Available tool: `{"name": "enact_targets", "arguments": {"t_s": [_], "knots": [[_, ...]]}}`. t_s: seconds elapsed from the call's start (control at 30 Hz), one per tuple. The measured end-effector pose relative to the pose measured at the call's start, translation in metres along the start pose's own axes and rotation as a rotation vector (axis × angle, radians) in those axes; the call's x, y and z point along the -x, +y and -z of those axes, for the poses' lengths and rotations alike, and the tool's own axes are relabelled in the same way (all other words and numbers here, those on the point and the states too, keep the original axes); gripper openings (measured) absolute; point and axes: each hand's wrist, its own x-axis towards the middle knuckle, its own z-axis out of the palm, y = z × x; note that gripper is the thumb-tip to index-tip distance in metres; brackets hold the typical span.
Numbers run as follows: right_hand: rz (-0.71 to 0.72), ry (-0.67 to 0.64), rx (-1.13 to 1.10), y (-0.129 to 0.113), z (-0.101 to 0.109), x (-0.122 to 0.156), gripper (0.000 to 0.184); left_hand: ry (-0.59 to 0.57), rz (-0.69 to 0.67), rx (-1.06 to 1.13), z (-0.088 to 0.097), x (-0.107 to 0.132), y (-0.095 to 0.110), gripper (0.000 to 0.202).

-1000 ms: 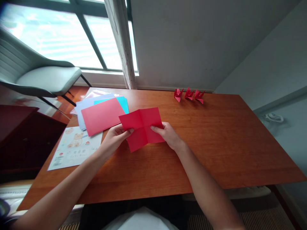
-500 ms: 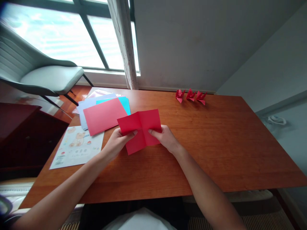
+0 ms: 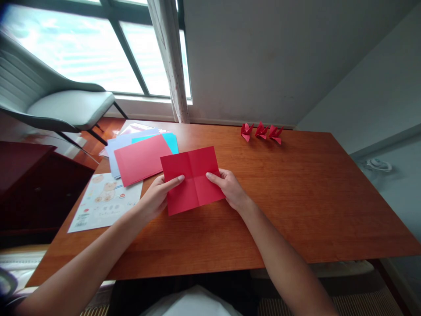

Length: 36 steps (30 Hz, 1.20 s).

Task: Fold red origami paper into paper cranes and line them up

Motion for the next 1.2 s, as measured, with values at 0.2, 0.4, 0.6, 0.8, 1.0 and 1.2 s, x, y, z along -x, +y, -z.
{"name": "enact_targets", "arguments": {"t_s": [0.2, 0.4, 0.6, 0.8, 1.0, 1.2], "knots": [[0.059, 0.042, 0.062, -0.003, 0.002, 0.0, 0.038, -0.022, -0.019, -0.021, 0.004, -0.002, -0.003, 0.035], [0.137, 0.16, 0.182, -0.009, 0.009, -0.001, 0.036, -0.08, -0.056, -0.093, 0.004, -0.004, -0.006, 0.038], [0.188, 0.168, 0.2, -0.009, 0.013, -0.002, 0.033, -0.075, -0.11, -0.176, 0.003, -0.004, -0.005, 0.034], [0.411, 0.321, 0.491, -0.016, 0.017, 0.002, 0.034, -0.031, -0.207, -0.372, 0.008, -0.009, -0.002, 0.029], [0.893, 0.363, 1.003, -0.031, 0.012, 0.031, 0.024, 0.188, -0.413, -0.427, 0.017, -0.01, 0.008, 0.03], [0.938, -0.086, 1.35, 0.01, 0.017, 0.058, 0.042, 0.349, -0.86, -0.706, 0.026, 0.002, 0.019, 0.02]]}}
